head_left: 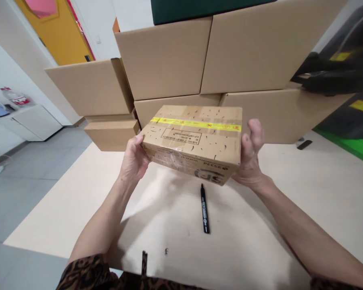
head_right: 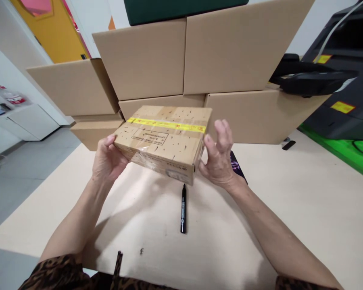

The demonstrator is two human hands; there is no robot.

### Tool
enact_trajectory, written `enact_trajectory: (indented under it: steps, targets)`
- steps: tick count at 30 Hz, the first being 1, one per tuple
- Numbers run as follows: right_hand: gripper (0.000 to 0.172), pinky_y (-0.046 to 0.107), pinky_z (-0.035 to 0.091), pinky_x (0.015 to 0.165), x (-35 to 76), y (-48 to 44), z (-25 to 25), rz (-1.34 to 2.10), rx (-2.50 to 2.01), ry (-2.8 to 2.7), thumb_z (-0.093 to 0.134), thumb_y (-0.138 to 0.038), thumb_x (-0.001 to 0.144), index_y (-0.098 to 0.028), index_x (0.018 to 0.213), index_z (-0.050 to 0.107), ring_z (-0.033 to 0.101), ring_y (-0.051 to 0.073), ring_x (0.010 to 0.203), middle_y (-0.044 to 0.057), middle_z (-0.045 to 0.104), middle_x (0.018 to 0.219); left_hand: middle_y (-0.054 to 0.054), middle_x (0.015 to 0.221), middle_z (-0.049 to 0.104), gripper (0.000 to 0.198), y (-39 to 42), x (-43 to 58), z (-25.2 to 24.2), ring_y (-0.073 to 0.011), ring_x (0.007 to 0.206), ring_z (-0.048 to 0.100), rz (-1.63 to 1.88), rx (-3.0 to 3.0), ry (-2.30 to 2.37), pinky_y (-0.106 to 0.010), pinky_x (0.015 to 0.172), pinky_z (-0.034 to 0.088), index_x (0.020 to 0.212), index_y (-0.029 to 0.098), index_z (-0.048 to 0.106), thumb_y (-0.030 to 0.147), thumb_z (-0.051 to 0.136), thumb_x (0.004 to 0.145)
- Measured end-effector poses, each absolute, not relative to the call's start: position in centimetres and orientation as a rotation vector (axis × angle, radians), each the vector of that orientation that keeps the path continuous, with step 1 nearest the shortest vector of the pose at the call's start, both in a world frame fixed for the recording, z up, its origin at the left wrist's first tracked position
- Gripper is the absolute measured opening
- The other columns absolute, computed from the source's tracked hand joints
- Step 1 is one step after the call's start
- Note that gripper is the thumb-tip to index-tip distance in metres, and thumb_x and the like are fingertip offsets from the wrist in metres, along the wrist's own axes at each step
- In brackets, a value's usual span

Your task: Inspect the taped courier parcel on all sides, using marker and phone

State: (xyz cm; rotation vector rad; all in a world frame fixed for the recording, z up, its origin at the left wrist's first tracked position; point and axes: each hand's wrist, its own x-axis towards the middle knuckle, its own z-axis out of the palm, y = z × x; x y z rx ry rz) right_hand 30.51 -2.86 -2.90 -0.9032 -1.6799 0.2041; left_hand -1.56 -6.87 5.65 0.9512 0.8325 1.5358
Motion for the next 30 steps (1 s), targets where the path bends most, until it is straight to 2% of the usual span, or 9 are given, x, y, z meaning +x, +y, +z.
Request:
enact_trajectory:
  steps: [3,5,7,11,16,19,22,26,30]
  targets:
    - [0.084,0.078,0.033,0.126,29.6,-3.8,-1.2,0.56,-0.903,-1.446,0.078,-0.066,0.082,-0.047,0.155,0.04,0.033,0.04,0.164,0.005,0.043,0.173,-0.003,0.101,0.07,0.043,-6.7,-1.5,5.1,-0.0241,0.102,0.07,1.729,1.042,0.835,-0.031,0.075,0.059,0.093,0.024,0.063,0.054,0.084,0.071]
    - [0.07,0.074,0.049,0.116,29.0,-4.3,-0.2,1.045,-0.871,-1.26,0.059,-0.077,0.091,-0.042,0.15,0.048,0.05,0.038,0.155,0.007,0.059,0.161,-0.003,0.103,0.069,0.051,-6.5,-1.4,4.6,-0.023,0.103,0.069,1.845,1.157,0.873,-0.033,0.082,0.058,0.097,0.025,0.063,0.057,0.088,0.066]
    - [0.066,0.069,0.057,0.11,28.4,-4.7,0.3,1.359,-0.805,-1.149,0.051,-0.084,0.091,-0.036,0.135,0.061,0.06,0.038,0.146,0.008,0.071,0.146,-0.005,0.115,0.071,0.058,-6.5,-1.3,4.0,-0.0256,0.115,0.068,1.881,1.331,0.891,-0.038,0.097,0.057,0.102,0.026,0.063,0.059,0.092,0.063]
    - [0.051,0.06,0.06,0.109,27.8,-4.6,0.1,1.459,-0.707,-1.103,0.08,-0.069,0.078,-0.031,0.111,0.071,0.068,0.035,0.135,0.004,0.082,0.122,-0.011,0.149,0.063,0.054,-7.5,-0.7,3.5,-0.032,0.143,0.057,1.731,1.703,0.858,-0.052,0.12,0.044,0.116,0.028,0.061,0.052,0.088,0.076]
    - [0.047,0.06,0.059,0.11,28.1,-3.5,-0.6,1.382,-0.664,-1.026,0.071,-0.073,0.084,-0.032,0.107,0.073,0.071,0.034,0.132,0.004,0.084,0.111,-0.012,0.161,0.053,0.063,-8.4,-0.8,3.5,-0.0393,0.157,0.044,1.622,1.972,0.721,-0.064,0.128,0.034,0.128,0.03,0.056,0.052,0.086,0.078]
    - [0.047,0.06,0.06,0.11,28.3,-3.1,-0.6,1.333,-0.622,-0.961,0.058,-0.078,0.091,-0.035,0.102,0.075,0.072,0.033,0.129,0.001,0.085,0.105,-0.01,0.172,0.04,0.082,-8.2,-1.4,3.6,-0.0427,0.164,0.031,1.488,2.183,0.626,-0.067,0.132,0.027,0.144,0.035,0.051,0.05,0.09,0.072]
    - [0.032,0.059,0.062,0.107,28.5,-3.0,-0.5,1.343,-0.584,-0.832,0.066,-0.065,0.087,-0.036,0.094,0.077,0.076,0.033,0.121,-0.003,0.085,0.095,-0.008,0.184,0.013,0.116,-7.9,-2.0,3.6,-0.0449,0.171,0.008,1.297,2.352,0.629,-0.066,0.137,0.015,0.165,0.038,0.031,0.047,0.094,0.068]
    - [0.023,0.058,0.062,0.106,28.6,-3.2,-0.2,1.3,-0.57,-0.751,0.071,-0.049,0.078,-0.034,0.094,0.079,0.076,0.032,0.12,-0.003,0.085,0.1,-0.011,0.185,-0.008,0.132,-7.5,-2.3,3.0,-0.0462,0.169,-0.014,1.214,2.286,0.888,-0.07,0.135,-0.007,0.174,0.034,0.009,0.061,0.09,0.073]
    - [0.024,0.057,0.059,0.11,28.7,-3.7,0.2,1.172,-0.582,-0.864,0.064,-0.046,0.079,-0.034,0.095,0.077,0.068,0.032,0.132,-0.001,0.082,0.115,-0.009,0.185,-0.011,0.139,-6.8,-1.7,1.9,-0.0444,0.165,-0.029,1.234,2.098,1.028,-0.073,0.131,-0.013,0.173,0.036,0.014,0.081,0.088,0.063]
